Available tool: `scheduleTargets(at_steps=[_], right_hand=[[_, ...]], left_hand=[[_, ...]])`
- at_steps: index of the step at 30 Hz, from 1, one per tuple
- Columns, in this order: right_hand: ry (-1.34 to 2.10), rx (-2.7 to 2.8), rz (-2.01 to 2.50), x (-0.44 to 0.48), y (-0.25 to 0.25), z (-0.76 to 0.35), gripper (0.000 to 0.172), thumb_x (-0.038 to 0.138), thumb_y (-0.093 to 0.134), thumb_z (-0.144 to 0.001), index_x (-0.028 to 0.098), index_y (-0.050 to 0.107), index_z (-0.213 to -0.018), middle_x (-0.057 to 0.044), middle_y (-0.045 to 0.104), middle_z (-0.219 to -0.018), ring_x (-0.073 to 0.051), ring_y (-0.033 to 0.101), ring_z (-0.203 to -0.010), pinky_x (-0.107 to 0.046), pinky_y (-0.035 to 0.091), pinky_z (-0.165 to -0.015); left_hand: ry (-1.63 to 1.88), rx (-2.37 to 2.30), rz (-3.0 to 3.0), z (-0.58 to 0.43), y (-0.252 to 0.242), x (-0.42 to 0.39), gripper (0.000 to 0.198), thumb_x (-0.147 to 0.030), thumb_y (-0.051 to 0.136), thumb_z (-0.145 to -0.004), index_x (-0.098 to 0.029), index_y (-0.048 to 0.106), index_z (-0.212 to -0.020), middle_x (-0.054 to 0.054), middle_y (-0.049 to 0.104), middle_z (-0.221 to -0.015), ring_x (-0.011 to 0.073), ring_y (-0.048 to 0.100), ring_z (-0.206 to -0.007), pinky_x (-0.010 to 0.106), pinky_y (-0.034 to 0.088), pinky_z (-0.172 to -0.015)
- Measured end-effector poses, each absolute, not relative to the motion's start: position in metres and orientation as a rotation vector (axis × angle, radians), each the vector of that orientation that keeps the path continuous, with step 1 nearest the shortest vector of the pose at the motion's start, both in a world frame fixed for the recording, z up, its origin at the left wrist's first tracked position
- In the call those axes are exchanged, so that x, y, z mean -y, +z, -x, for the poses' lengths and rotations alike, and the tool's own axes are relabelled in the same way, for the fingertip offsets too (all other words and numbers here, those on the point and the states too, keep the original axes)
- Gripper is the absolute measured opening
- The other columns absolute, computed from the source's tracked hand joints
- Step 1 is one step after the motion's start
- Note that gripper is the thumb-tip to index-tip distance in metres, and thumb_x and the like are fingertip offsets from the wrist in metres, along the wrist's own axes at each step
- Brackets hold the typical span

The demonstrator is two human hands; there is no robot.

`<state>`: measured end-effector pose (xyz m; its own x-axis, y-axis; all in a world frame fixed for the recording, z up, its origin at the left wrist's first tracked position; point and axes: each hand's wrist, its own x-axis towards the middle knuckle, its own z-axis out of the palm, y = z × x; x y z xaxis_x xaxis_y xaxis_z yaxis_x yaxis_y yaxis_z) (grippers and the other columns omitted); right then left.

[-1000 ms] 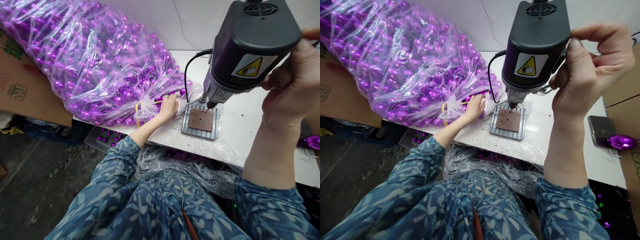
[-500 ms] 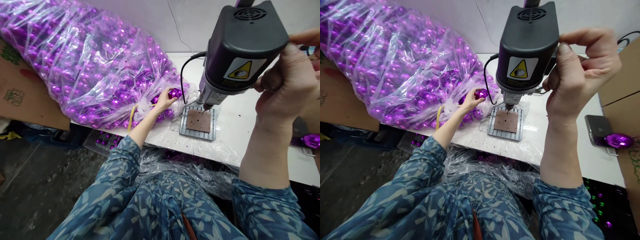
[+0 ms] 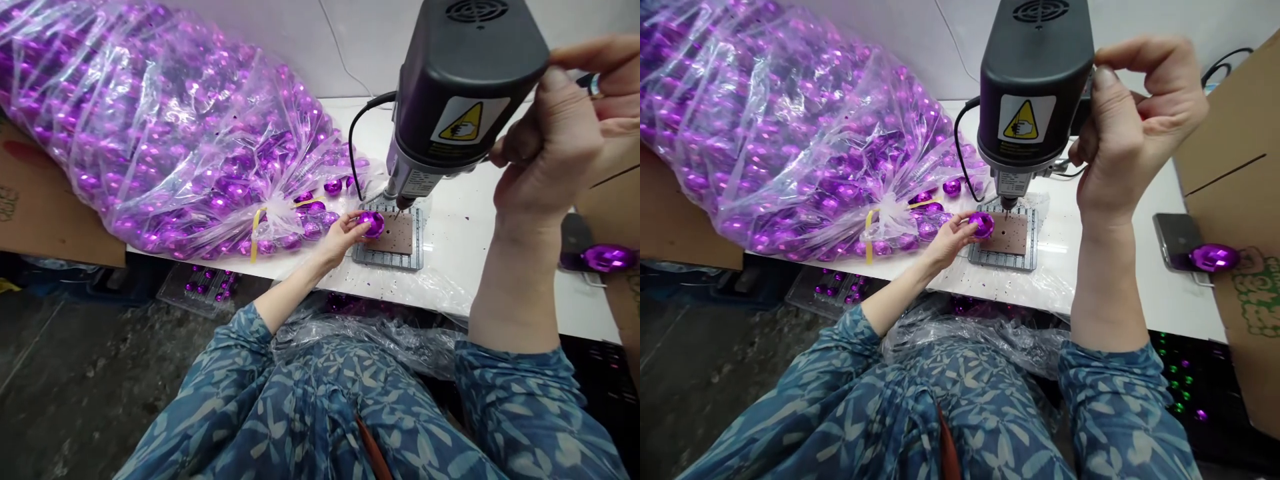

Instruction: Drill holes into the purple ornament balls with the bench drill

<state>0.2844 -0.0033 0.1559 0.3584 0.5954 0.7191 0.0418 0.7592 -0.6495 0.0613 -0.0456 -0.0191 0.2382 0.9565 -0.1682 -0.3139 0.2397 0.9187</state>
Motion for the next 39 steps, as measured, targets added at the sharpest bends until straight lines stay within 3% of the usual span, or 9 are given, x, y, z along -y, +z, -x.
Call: scheduleTargets(at_steps=[3, 10, 17, 25, 32, 36, 39], right_hand=[[0.356, 1.151, 0.506, 0.001, 0.155, -0.283, 0.039, 0.049, 0.09, -0.075, 0.017, 0.069, -0.084, 0.007, 0.053, -0.065, 0.001, 0.033, -0.038, -0.019, 0.02, -0.033], [0.372, 1.157, 0.51, 0.007, 0.156, -0.281, 0.046, 0.058, 0.093, -0.066, 0.02, 0.071, -0.082, 0.01, 0.069, -0.079, -0.001, 0.038, -0.038, -0.023, 0.021, -0.033], [0.323, 1.196, 0.519, 0.006, 0.152, -0.283, 0.02, 0.034, 0.083, -0.086, 0.019, 0.07, -0.087, 0.006, 0.067, -0.085, 0.003, 0.038, -0.041, -0.018, 0.022, -0.035], [0.342, 1.208, 0.582, 0.012, 0.154, -0.282, 0.02, 0.035, 0.081, -0.088, 0.021, 0.069, -0.088, 0.007, 0.069, -0.085, 0.002, 0.041, -0.043, -0.016, 0.027, -0.037], [0.381, 1.179, 0.451, 0.008, 0.153, -0.28, 0.005, 0.02, 0.076, -0.086, 0.02, 0.07, -0.086, 0.006, 0.068, -0.08, 0.001, 0.04, -0.042, -0.018, 0.023, -0.036], [0.364, 1.179, 0.486, 0.008, 0.153, -0.28, 0.007, 0.024, 0.079, -0.083, 0.023, 0.072, -0.085, 0.006, 0.066, -0.076, -0.001, 0.038, -0.041, -0.022, 0.023, -0.036], [0.346, 1.193, 0.5, 0.01, 0.152, -0.28, 0.016, 0.036, 0.084, -0.083, 0.025, 0.074, -0.086, 0.006, 0.07, -0.081, -0.001, 0.038, -0.042, -0.021, 0.024, -0.036]], left_hand=[[1.136, -0.987, -1.088, -0.076, -0.047, 0.038, 0.054, -0.036, 0.088, -0.085, -0.02, 0.061, -0.129, 0.013, 0.078, -0.131, 0.0247, 0.075, -0.125, 0.047, 0.054, -0.117], [1.084, -1.036, -1.459, -0.09, -0.067, 0.014, 0.049, -0.042, 0.075, -0.097, -0.021, 0.054, -0.135, 0.017, 0.068, -0.148, 0.0274, 0.065, -0.142, 0.047, 0.049, -0.124], [1.045, -1.071, -1.584, -0.098, -0.071, 0.01, 0.053, -0.045, 0.079, -0.095, -0.022, 0.057, -0.138, 0.016, 0.064, -0.147, 0.0289, 0.065, -0.137, 0.05, 0.05, -0.122], [1.02, -1.104, -1.843, -0.1, -0.073, 0.018, 0.058, -0.041, 0.085, -0.087, -0.027, 0.063, -0.14, 0.013, 0.066, -0.148, 0.0375, 0.042, -0.159, 0.06, 0.036, -0.13], [1.055, -1.091, -1.888, -0.108, -0.072, 0.024, 0.059, -0.041, 0.08, -0.09, -0.024, 0.062, -0.143, 0.013, 0.067, -0.146, 0.0353, 0.049, -0.154, 0.055, 0.039, -0.129], [1.036, -1.133, -1.85, -0.109, -0.074, 0.022, 0.062, -0.046, 0.084, -0.088, -0.026, 0.063, -0.143, 0.014, 0.066, -0.149, 0.0369, 0.048, -0.155, 0.056, 0.039, -0.129], [1.04, -1.132, -1.854, -0.109, -0.076, 0.021, 0.059, -0.045, 0.082, -0.091, -0.026, 0.062, -0.144, 0.014, 0.065, -0.15, 0.0353, 0.049, -0.154, 0.056, 0.039, -0.13]])
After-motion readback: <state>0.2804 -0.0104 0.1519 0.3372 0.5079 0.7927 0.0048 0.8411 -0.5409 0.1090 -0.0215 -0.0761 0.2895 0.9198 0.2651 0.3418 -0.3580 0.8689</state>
